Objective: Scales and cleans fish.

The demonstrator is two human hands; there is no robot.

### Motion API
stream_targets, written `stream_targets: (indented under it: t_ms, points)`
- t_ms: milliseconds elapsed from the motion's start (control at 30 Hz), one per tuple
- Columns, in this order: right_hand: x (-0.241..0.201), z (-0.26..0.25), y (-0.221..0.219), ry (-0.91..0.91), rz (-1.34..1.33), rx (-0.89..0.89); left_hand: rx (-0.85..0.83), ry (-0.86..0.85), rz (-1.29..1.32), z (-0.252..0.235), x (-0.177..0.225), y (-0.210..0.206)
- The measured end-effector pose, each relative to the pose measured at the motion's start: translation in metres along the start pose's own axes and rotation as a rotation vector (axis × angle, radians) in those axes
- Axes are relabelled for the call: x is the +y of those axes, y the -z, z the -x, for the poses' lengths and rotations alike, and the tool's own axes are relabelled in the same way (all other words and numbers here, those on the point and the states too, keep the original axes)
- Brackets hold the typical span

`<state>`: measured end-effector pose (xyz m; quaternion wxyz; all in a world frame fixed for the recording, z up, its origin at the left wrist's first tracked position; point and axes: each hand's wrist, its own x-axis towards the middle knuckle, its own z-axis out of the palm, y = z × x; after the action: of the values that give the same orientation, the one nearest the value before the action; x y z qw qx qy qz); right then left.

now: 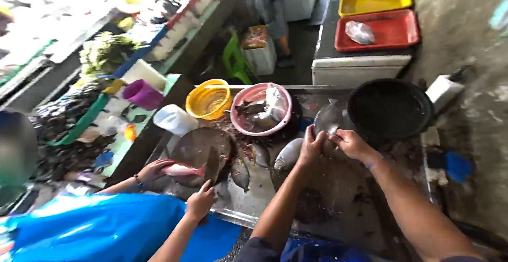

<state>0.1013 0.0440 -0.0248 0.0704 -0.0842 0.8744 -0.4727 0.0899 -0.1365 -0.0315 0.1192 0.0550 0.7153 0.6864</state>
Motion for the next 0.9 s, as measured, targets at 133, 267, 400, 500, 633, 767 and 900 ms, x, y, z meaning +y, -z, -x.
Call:
stream_targets:
  t_ms: [133,267,400,500,633,767,900]
  points:
    - [0.003,0.013,0.007,0.039,0.115,0.069,-0.022,-0.047,-0.171,0.003,0.002,-0.004]
    - [-0.003,0.023,0.019,-0.062,0.025,0.022,-0.137,-0.01,-0.17,0.005,0.006,-0.002]
    - [0.004,0.031,0.028,-0.075,-0.06,-0.03,-0.221,-0.014,-0.214,0.007,0.012,-0.001]
    - [0.004,0.035,0.028,-0.085,-0.038,-0.045,-0.242,-0.032,-0.262,0.013,0.015,-0.002]
    - [-0.002,0.037,0.04,-0.085,0.073,-0.132,-0.266,0.0,-0.3,0.024,0.017,-0.003]
    - [0.025,0.046,0.032,0.129,-0.093,0.118,-0.227,0.017,-0.275,0.031,0.016,-0.016]
    - [0.032,0.057,0.012,0.254,-0.016,0.531,-0.141,0.086,-0.164,0.026,0.03,-0.046]
